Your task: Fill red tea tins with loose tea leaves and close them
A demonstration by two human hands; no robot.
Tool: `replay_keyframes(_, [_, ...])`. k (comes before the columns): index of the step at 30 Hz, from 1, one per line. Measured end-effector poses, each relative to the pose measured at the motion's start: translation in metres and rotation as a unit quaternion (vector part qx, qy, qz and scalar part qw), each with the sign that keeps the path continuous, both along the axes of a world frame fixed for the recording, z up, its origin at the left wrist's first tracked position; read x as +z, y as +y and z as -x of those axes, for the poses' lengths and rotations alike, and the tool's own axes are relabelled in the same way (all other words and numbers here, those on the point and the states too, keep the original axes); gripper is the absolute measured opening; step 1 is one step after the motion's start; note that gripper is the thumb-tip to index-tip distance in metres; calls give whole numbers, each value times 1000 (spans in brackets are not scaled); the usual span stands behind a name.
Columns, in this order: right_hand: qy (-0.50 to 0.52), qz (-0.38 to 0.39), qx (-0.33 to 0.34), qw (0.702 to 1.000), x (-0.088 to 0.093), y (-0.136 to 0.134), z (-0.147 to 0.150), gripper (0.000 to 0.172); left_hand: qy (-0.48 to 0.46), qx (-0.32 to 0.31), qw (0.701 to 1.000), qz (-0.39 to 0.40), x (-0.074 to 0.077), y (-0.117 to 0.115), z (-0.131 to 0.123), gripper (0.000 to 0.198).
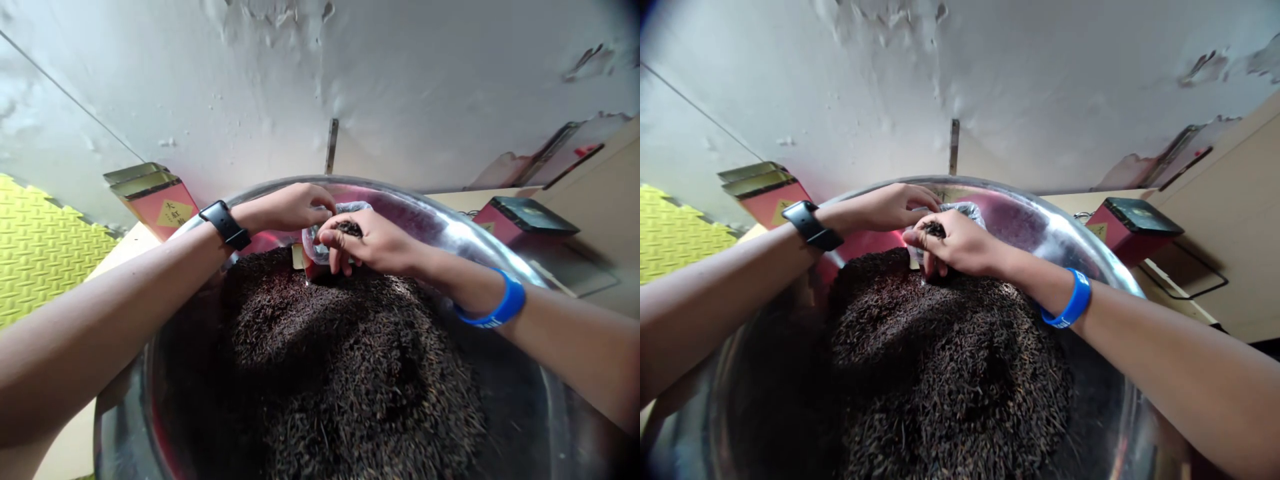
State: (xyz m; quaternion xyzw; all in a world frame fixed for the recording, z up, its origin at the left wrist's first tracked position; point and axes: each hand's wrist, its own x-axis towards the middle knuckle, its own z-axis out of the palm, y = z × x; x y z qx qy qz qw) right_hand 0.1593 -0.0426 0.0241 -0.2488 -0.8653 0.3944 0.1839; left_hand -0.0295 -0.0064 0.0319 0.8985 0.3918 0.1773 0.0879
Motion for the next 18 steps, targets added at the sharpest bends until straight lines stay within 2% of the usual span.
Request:
replay_keyframes(5, [-14, -167, -114, 979, 9, 23, -15, 33, -32, 20, 999, 8, 1, -3, -1, 29])
replay_keyframes(10, [-132, -303, -214, 919, 6, 35, -19, 35, -51, 25, 998, 15, -1, -6, -3, 28])
replay_keyframes(13, [-202, -317, -240, 895, 3, 35, -17, 34, -76, 5, 997, -10, -2, -11, -9, 27])
replay_keyframes(18, [-255, -290, -254, 887, 0, 34, -16, 31, -93, -12, 993, -69, -5, -18, -20, 24])
